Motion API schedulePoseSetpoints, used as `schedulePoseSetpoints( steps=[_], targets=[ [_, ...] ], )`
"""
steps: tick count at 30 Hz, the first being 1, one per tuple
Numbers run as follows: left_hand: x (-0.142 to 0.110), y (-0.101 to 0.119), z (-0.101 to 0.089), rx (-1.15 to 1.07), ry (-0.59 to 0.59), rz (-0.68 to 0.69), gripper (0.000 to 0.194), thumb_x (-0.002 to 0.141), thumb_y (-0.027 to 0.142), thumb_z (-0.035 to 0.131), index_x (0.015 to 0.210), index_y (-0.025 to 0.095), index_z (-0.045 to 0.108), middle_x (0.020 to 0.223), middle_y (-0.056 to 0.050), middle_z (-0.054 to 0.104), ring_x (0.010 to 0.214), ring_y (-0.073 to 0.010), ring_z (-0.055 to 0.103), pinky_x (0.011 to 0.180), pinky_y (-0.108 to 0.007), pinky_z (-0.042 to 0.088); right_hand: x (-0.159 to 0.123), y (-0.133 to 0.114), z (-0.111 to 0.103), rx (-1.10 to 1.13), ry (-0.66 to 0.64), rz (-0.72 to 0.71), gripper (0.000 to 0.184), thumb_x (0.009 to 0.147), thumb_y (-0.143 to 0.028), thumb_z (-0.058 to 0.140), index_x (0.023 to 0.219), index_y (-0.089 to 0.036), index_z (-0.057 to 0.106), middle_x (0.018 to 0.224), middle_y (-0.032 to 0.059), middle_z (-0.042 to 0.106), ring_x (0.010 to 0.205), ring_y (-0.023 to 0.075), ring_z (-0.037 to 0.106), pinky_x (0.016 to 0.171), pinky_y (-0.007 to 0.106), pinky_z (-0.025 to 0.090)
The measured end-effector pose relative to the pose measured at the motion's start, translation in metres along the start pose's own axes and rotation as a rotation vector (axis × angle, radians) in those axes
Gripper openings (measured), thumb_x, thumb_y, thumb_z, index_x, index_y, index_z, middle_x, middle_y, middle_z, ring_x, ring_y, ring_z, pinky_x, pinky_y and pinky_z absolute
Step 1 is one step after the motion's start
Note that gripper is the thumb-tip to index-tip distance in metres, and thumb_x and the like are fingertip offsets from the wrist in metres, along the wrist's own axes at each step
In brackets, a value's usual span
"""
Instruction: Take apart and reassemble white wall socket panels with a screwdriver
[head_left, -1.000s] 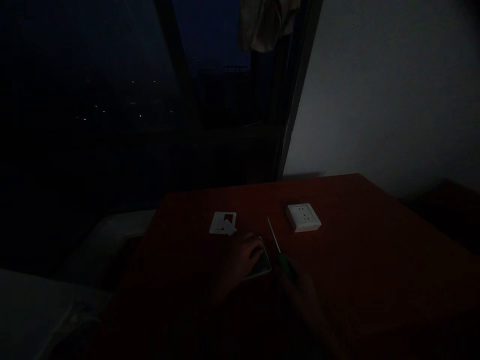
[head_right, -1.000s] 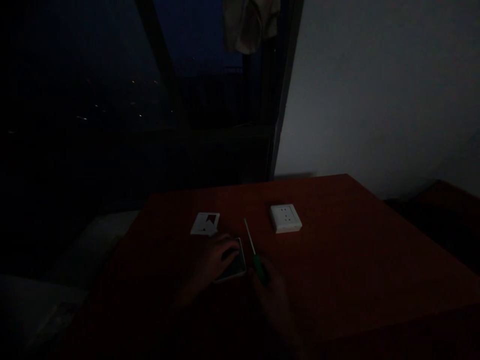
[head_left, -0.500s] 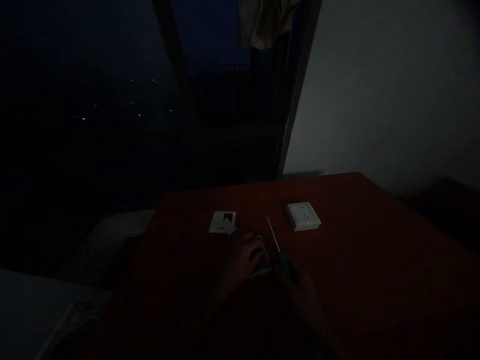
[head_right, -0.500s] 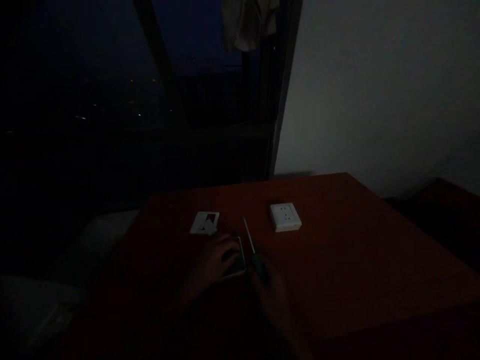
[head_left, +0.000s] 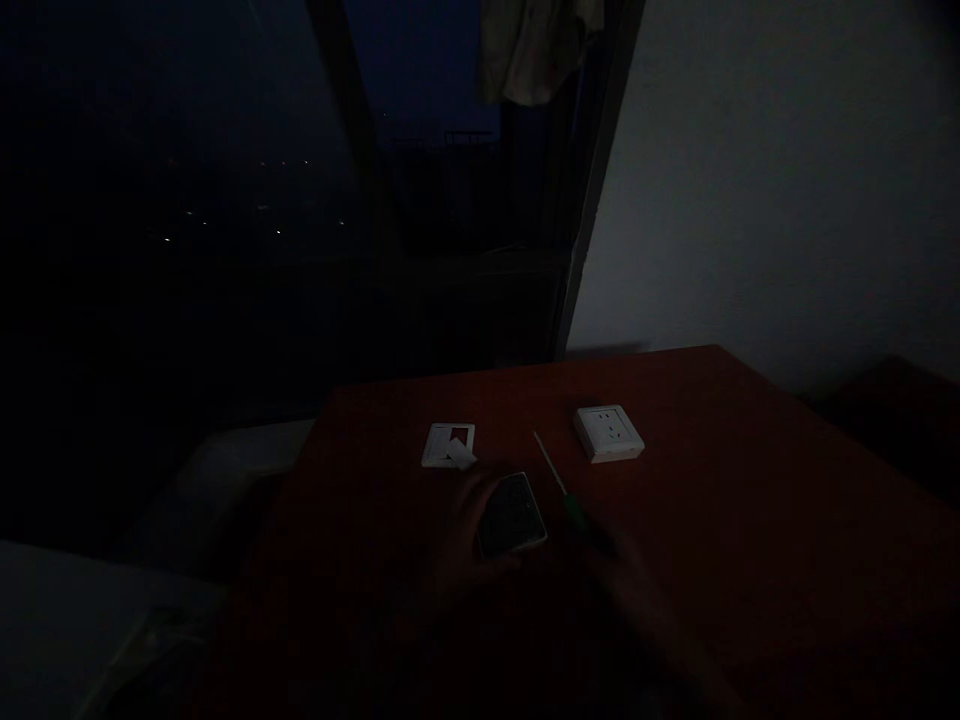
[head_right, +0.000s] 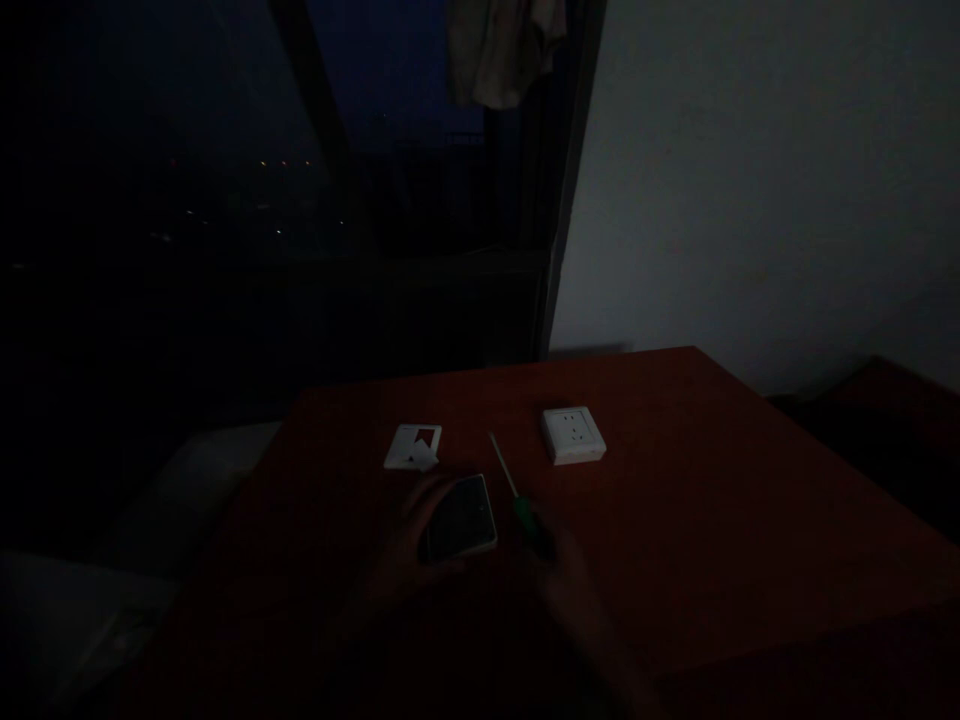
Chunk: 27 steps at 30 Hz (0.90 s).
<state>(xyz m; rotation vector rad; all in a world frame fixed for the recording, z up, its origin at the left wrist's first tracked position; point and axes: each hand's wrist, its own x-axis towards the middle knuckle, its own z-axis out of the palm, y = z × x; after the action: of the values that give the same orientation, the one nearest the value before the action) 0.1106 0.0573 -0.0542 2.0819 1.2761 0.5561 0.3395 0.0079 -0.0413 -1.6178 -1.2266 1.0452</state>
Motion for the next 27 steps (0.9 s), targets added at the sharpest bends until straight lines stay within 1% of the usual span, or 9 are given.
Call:
schedulePoseSetpoints(
  steps=[3, 6, 8, 10, 12, 14, 18, 23, 27],
  targets=[
    [-0.003, -0.008, 0.006, -0.037, 0.015, -0.015, 0.09, 0.069, 0.038, 0.077, 0.144, 0.026, 0.03, 0.151, -0.01, 0.027, 0.137, -0.032, 0.029, 0.113, -0.049, 0.028, 0.005, -0.019, -0.029, -0.254, -0.136, -0.086, 0.047, 0.077, -0.031, 0.056, 0.123, -0.018, 0.06, 0.126, 0.0111, 0.062, 0.114, 0.0303, 0.058, 0.096, 0.046, 0.046],
    [-0.003, -0.011, 0.008, -0.082, 0.023, -0.029, 0.088, 0.069, 0.04, 0.076, 0.144, 0.025, 0.031, 0.15, -0.01, 0.029, 0.137, -0.0312, 0.031, 0.112, -0.047, 0.03, 0.01, -0.046, -0.059, -0.442, -0.227, -0.275, 0.049, 0.079, -0.02, 0.051, 0.127, -0.017, 0.055, 0.133, 0.0122, 0.056, 0.121, 0.027, 0.054, 0.104, 0.045, 0.04],
    [-0.003, -0.011, 0.008, -0.103, 0.012, -0.033, 0.089, 0.068, 0.041, 0.077, 0.143, 0.024, 0.032, 0.151, -0.011, 0.028, 0.137, -0.0317, 0.03, 0.112, -0.047, 0.03, 0.013, -0.065, -0.075, -0.512, -0.229, -0.361, 0.047, 0.08, -0.019, 0.051, 0.126, -0.021, 0.055, 0.13, 0.0104, 0.059, 0.117, 0.0261, 0.057, 0.101, 0.044, 0.044],
    [-0.002, -0.01, 0.008, -0.118, 0.007, -0.03, 0.089, 0.069, 0.042, 0.076, 0.144, 0.024, 0.031, 0.152, -0.011, 0.026, 0.138, -0.0315, 0.028, 0.113, -0.047, 0.028, 0.016, -0.082, -0.087, -0.54, -0.186, -0.397, 0.042, 0.081, -0.022, 0.052, 0.123, -0.023, 0.055, 0.121, 0.0088, 0.064, 0.107, 0.0254, 0.063, 0.09, 0.041, 0.051],
    [-0.002, -0.009, 0.008, -0.117, 0.007, -0.027, 0.085, 0.073, 0.045, 0.072, 0.144, 0.024, 0.031, 0.153, -0.01, 0.024, 0.139, -0.0305, 0.026, 0.114, -0.047, 0.027, 0.019, -0.095, -0.094, -0.568, -0.128, -0.419, 0.033, 0.084, -0.029, 0.054, 0.117, -0.026, 0.056, 0.114, 0.0068, 0.067, 0.096, 0.0246, 0.067, 0.077, 0.037, 0.055],
    [-0.002, -0.007, 0.007, -0.104, 0.011, -0.029, 0.082, 0.075, 0.048, 0.07, 0.144, 0.024, 0.031, 0.153, -0.01, 0.025, 0.139, -0.0296, 0.026, 0.114, -0.046, 0.026, 0.023, -0.104, -0.095, -0.582, -0.078, -0.472, 0.026, 0.085, -0.036, 0.056, 0.109, -0.026, 0.058, 0.109, 0.0058, 0.068, 0.094, 0.0246, 0.067, 0.071, 0.033, 0.055],
    [-0.002, -0.007, 0.008, -0.089, 0.023, -0.017, 0.081, 0.076, 0.05, 0.068, 0.143, 0.023, 0.032, 0.152, -0.009, 0.026, 0.139, -0.0292, 0.027, 0.114, -0.045, 0.027, 0.029, -0.113, -0.088, -0.551, -0.016, -0.581, 0.025, 0.082, -0.041, 0.062, 0.101, -0.025, 0.059, 0.099, 0.0041, 0.07, 0.087, 0.0218, 0.068, 0.067, 0.029, 0.054],
    [-0.003, -0.011, 0.011, -0.083, 0.044, 0.012, 0.08, 0.077, 0.051, 0.067, 0.144, 0.027, 0.03, 0.153, -0.007, 0.026, 0.139, -0.0273, 0.027, 0.114, -0.044, 0.027, 0.032, -0.113, -0.074, -0.565, -0.086, -0.57, 0.02, 0.085, -0.042, 0.058, 0.092, -0.023, 0.06, 0.083, 0.0017, 0.069, 0.07, 0.0167, 0.066, 0.06, 0.027, 0.05],
    [-0.003, -0.013, 0.012, -0.105, 0.026, -0.004, 0.082, 0.076, 0.053, 0.068, 0.144, 0.026, 0.03, 0.153, -0.008, 0.025, 0.138, -0.029, 0.028, 0.113, -0.045, 0.029, 0.034, -0.111, -0.065, -0.527, -0.065, -0.604, 0.021, 0.086, -0.041, 0.057, 0.092, -0.022, 0.06, 0.078, 0.001, 0.067, 0.064, 0.0149, 0.064, 0.056, 0.025, 0.048]
  ],
)
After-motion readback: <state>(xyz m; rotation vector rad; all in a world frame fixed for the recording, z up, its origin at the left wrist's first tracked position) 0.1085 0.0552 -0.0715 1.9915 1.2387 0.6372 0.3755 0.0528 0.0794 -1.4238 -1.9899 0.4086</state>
